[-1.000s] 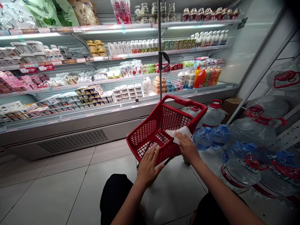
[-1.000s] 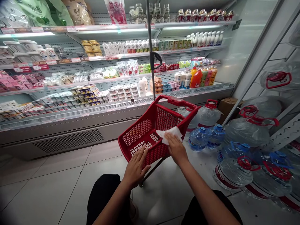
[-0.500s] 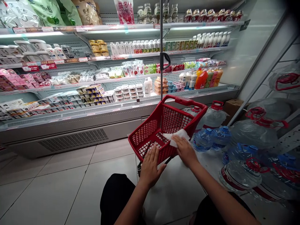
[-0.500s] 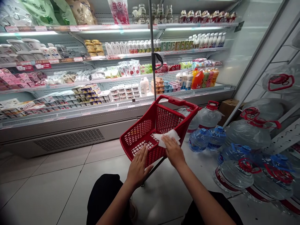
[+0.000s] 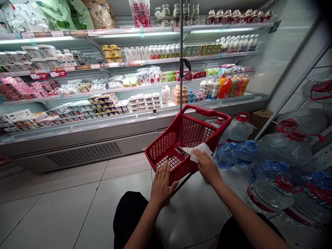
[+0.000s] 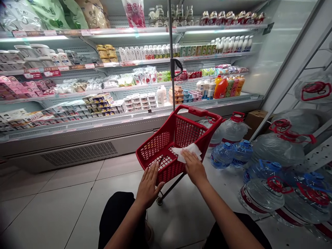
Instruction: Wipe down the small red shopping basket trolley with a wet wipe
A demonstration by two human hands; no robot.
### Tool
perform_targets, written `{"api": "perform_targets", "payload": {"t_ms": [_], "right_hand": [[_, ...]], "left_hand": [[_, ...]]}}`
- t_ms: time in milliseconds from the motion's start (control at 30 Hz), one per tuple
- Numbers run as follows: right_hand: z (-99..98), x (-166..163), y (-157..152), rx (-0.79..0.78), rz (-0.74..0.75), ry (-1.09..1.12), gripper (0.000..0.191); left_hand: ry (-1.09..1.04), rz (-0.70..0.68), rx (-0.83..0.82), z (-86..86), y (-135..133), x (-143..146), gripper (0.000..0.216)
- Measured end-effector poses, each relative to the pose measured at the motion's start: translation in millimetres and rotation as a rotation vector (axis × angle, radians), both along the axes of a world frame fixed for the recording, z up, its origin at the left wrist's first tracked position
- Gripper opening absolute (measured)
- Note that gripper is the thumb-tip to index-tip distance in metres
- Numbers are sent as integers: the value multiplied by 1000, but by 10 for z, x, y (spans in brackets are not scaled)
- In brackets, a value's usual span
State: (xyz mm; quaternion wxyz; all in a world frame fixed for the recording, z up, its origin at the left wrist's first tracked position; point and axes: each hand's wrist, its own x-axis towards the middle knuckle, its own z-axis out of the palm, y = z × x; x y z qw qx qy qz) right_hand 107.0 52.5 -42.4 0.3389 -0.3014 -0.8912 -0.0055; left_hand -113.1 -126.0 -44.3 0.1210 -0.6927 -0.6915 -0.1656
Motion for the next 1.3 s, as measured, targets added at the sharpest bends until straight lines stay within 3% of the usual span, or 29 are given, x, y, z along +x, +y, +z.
{"api": "perform_targets", "payload": {"t_ms": [167,267,433,533,633,700,767,967,1300], "right_hand": [[-98,-410,-665,2,237,-81,78],[-64,-335,-559,2,249,-98,75],[8,-54,-60,-20,42,-9,72],[-31,-152,-248,-20,57,3,77],[-100,-304,-590,-10,196,-48,79],[-130,-308,-651,2,253,-86,78],[-144,-211,-506,12,220,-85,78],[-161,141,349,-18,13,-5,71],[-145,68,771,-131,10,59,63]], "left_hand": [[22,7,16,-69,57,5,91],[20,-2,6,-62,54,-17,90],[-8,5,-1,-30,43,57,85],[-19,14,15,-50,55,141,85],[-10,-13,13,-74,69,128,87],[7,-54,-3,-64,83,20,87],[23,-60,-14,-28,100,-158,84],[71,-46,-10,63,159,-605,81],[41,4,57,-73,243,-215,85]]}}
